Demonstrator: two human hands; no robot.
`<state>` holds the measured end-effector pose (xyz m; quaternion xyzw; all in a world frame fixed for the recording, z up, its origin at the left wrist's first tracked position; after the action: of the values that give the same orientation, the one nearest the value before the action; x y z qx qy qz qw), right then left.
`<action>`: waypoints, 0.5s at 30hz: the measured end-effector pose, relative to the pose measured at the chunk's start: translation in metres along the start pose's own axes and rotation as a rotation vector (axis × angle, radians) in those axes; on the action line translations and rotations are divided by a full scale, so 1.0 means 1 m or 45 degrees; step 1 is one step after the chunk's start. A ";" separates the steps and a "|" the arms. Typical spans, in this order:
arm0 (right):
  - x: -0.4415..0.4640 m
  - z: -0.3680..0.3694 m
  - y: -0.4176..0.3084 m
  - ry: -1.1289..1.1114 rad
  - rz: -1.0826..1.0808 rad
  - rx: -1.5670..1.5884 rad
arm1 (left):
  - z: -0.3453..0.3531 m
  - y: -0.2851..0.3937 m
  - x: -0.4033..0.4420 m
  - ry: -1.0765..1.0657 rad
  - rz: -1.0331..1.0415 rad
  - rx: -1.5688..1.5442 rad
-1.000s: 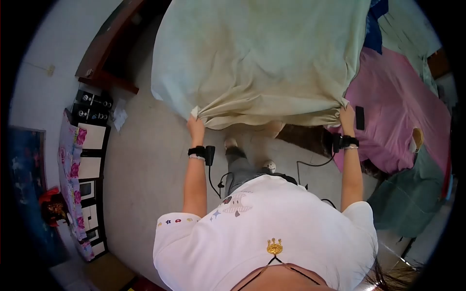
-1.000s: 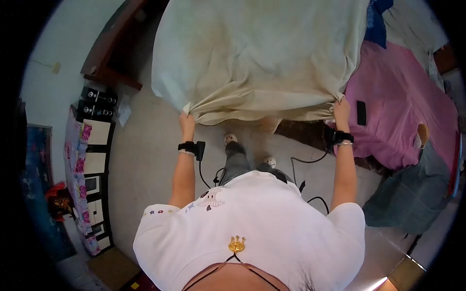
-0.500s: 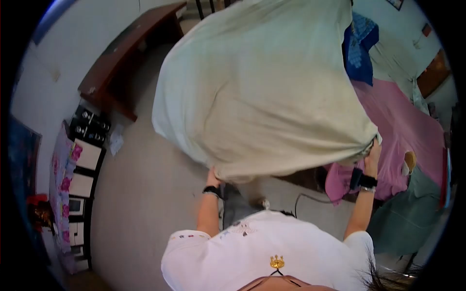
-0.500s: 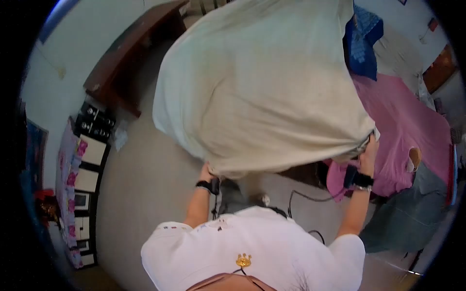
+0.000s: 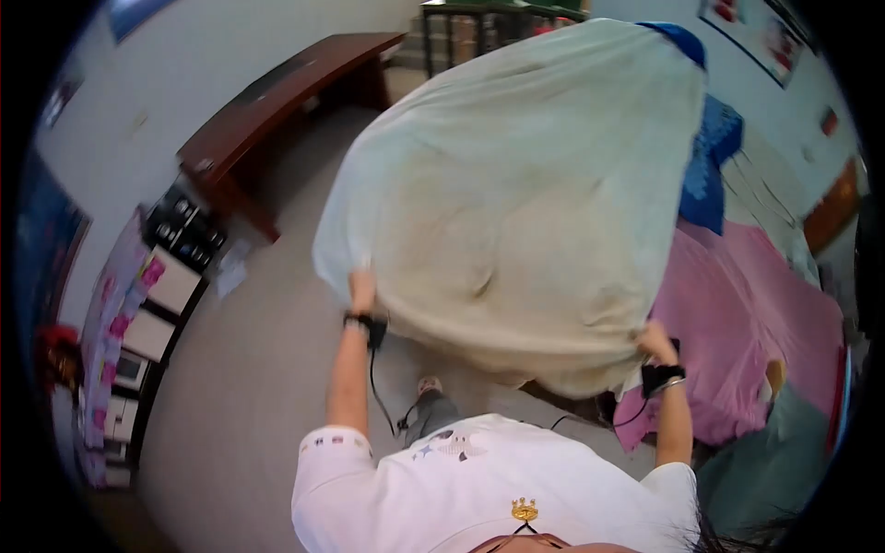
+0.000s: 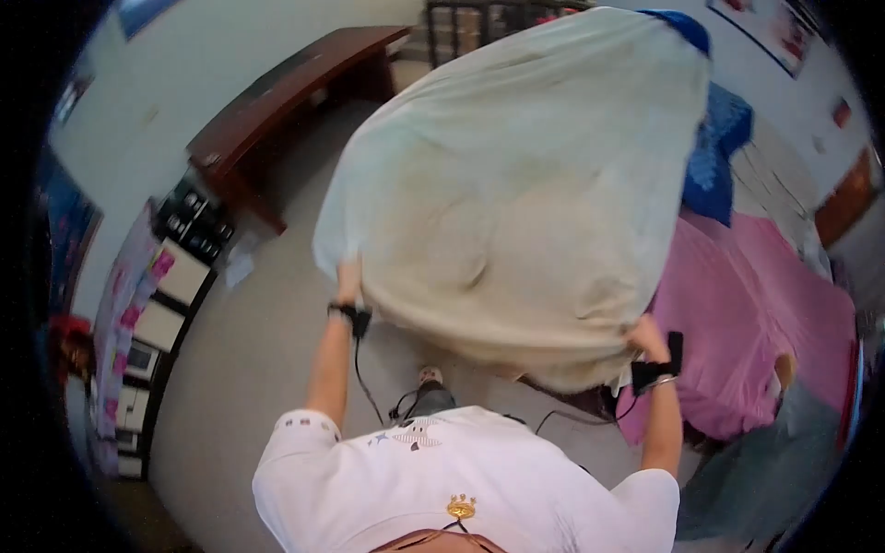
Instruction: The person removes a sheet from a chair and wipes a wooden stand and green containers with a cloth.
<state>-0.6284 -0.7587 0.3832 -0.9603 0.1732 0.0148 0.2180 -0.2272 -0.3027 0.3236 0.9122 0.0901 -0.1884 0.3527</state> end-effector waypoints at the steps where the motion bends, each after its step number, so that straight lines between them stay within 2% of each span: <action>1: 0.027 -0.025 -0.009 0.226 0.052 -0.169 | -0.038 0.050 -0.020 0.403 0.366 -0.350; 2: 0.043 -0.066 -0.031 0.466 -0.139 -0.009 | -0.076 0.100 -0.042 0.800 0.781 -0.536; 3: 0.053 -0.100 -0.051 0.835 -0.212 -0.027 | -0.115 0.143 -0.075 0.696 0.842 -0.733; 4: 0.054 -0.129 -0.057 0.989 -0.018 -0.111 | -0.136 0.162 -0.085 0.844 1.117 -0.849; 5: 0.045 -0.144 -0.093 1.326 -0.037 0.394 | -0.142 0.154 -0.081 0.796 1.100 -0.984; 6: 0.036 -0.158 -0.128 1.710 -0.166 0.877 | -0.134 0.141 -0.073 0.724 1.089 -1.248; 7: 0.029 -0.155 -0.129 1.954 -0.330 0.779 | -0.126 0.128 -0.065 0.661 1.085 -1.519; 8: 0.028 -0.121 -0.087 1.885 -0.289 0.547 | -0.090 0.088 -0.027 1.163 0.973 -0.614; 9: 0.031 -0.073 -0.038 1.656 -0.177 0.302 | -0.030 0.048 0.012 1.132 1.053 0.070; 10: 0.037 -0.007 0.026 1.214 -0.020 0.255 | 0.053 -0.035 0.053 0.346 0.708 0.814; 11: 0.032 0.063 0.086 0.735 0.083 0.408 | 0.062 -0.060 0.000 0.411 0.845 1.094; 12: 0.018 0.087 0.094 0.044 0.208 -0.365 | 0.069 -0.084 -0.057 0.505 0.995 1.358; 14: 0.016 0.063 0.092 0.090 0.032 0.039 | 0.066 -0.077 -0.061 -0.800 -0.034 0.578; 15: 0.024 0.048 0.086 0.196 0.074 -0.038 | 0.065 -0.077 -0.054 -0.405 0.574 0.706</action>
<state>-0.6329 -0.8184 0.3016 -0.9564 0.2171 -0.0500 0.1891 -0.3175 -0.2916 0.2543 0.9293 -0.2226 -0.2623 0.1347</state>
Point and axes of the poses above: each hand's wrist, its own x-axis towards the middle knuckle, its own z-axis out of the palm, y = z × x, the point moved 1 cm from there along x, towards the middle knuckle, and after that the axes turned 11 degrees about -z, right-handed, at the moved point
